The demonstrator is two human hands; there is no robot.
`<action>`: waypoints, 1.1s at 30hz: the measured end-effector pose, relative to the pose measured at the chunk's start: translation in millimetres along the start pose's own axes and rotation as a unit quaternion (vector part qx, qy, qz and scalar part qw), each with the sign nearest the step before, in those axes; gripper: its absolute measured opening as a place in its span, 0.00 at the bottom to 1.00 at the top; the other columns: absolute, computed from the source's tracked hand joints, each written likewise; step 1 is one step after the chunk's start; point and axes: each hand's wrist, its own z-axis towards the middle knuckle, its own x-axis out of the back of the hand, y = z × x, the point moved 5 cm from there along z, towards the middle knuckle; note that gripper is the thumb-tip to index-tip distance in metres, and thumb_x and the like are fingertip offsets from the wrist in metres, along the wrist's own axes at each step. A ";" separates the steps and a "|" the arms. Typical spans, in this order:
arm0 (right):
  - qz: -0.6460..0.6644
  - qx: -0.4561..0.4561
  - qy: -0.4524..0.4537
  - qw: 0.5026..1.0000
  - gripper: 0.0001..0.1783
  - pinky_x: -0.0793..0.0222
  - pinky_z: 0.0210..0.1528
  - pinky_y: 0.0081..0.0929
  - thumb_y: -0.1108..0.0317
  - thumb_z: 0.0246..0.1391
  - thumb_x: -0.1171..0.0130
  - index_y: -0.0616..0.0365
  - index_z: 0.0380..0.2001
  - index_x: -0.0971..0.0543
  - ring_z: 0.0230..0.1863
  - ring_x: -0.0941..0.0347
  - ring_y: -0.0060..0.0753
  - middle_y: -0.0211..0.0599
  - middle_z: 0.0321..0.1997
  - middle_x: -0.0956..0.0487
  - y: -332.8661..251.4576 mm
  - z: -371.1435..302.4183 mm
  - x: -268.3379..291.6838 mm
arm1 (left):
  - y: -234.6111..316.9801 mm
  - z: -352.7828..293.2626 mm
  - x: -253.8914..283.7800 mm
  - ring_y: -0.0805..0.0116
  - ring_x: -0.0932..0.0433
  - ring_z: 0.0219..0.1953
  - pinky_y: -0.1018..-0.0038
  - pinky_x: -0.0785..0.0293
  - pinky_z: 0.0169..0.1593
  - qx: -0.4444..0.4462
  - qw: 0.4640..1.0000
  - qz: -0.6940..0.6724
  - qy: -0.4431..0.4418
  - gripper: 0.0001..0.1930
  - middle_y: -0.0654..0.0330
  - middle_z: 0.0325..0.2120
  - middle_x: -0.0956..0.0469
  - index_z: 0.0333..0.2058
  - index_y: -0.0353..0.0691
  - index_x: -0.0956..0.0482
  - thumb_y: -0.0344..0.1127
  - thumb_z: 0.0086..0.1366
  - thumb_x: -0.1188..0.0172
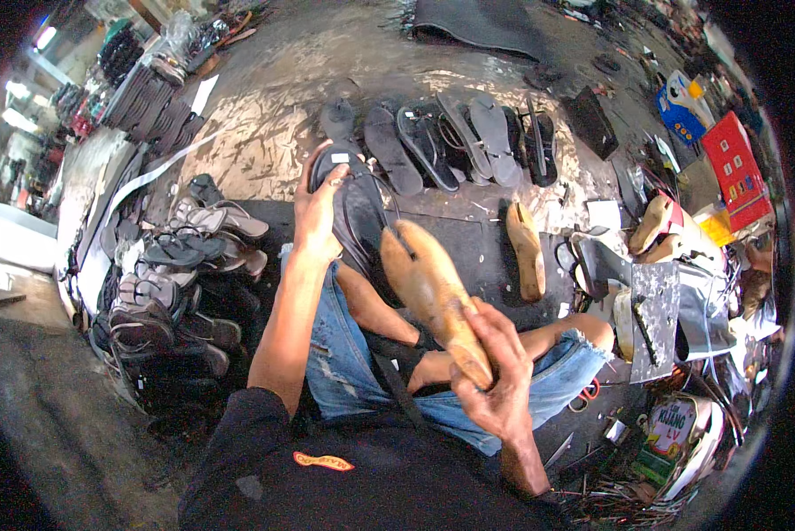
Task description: The person sits on the floor and repeatedly places flip-flop straps onto wooden shoe lasts, then removes them and repeats the process with different sandals. The person handles multiple sandals and lasts, occasionally picking up a small container of yellow liquid near the end.
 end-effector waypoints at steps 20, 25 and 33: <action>0.034 -0.017 0.111 0.993 0.37 0.42 0.76 0.54 0.68 0.56 0.32 0.63 0.69 0.28 0.77 0.38 0.58 0.57 0.74 0.30 8.7 -3.4 -34.4 | -44.8 -84.2 -70.7 0.45 0.21 0.60 0.46 0.17 0.56 0.071 0.987 -0.107 -0.100 0.33 0.41 0.61 0.25 0.73 0.50 0.40 0.46 0.75 0.39; 0.144 -0.037 0.123 0.981 0.37 0.39 0.74 0.51 0.68 0.58 0.31 0.62 0.70 0.28 0.74 0.34 0.60 0.61 0.75 0.34 39.8 3.4 -45.9 | -72.9 -75.4 -41.3 0.52 0.28 0.68 0.53 0.28 0.69 0.178 0.949 -0.247 -0.083 0.36 0.47 0.67 0.29 0.74 0.50 0.39 0.64 0.76 0.49; 0.268 -0.081 -0.047 0.959 0.30 0.37 0.70 0.45 0.55 0.70 0.40 0.60 0.67 0.28 0.67 0.29 0.48 0.53 0.66 0.26 68.6 -6.1 -53.4 | -119.2 -161.8 26.7 0.61 0.20 0.58 0.58 0.27 0.66 0.228 0.972 -0.040 0.041 0.31 0.55 0.54 0.20 0.63 0.39 0.28 0.58 0.74 0.43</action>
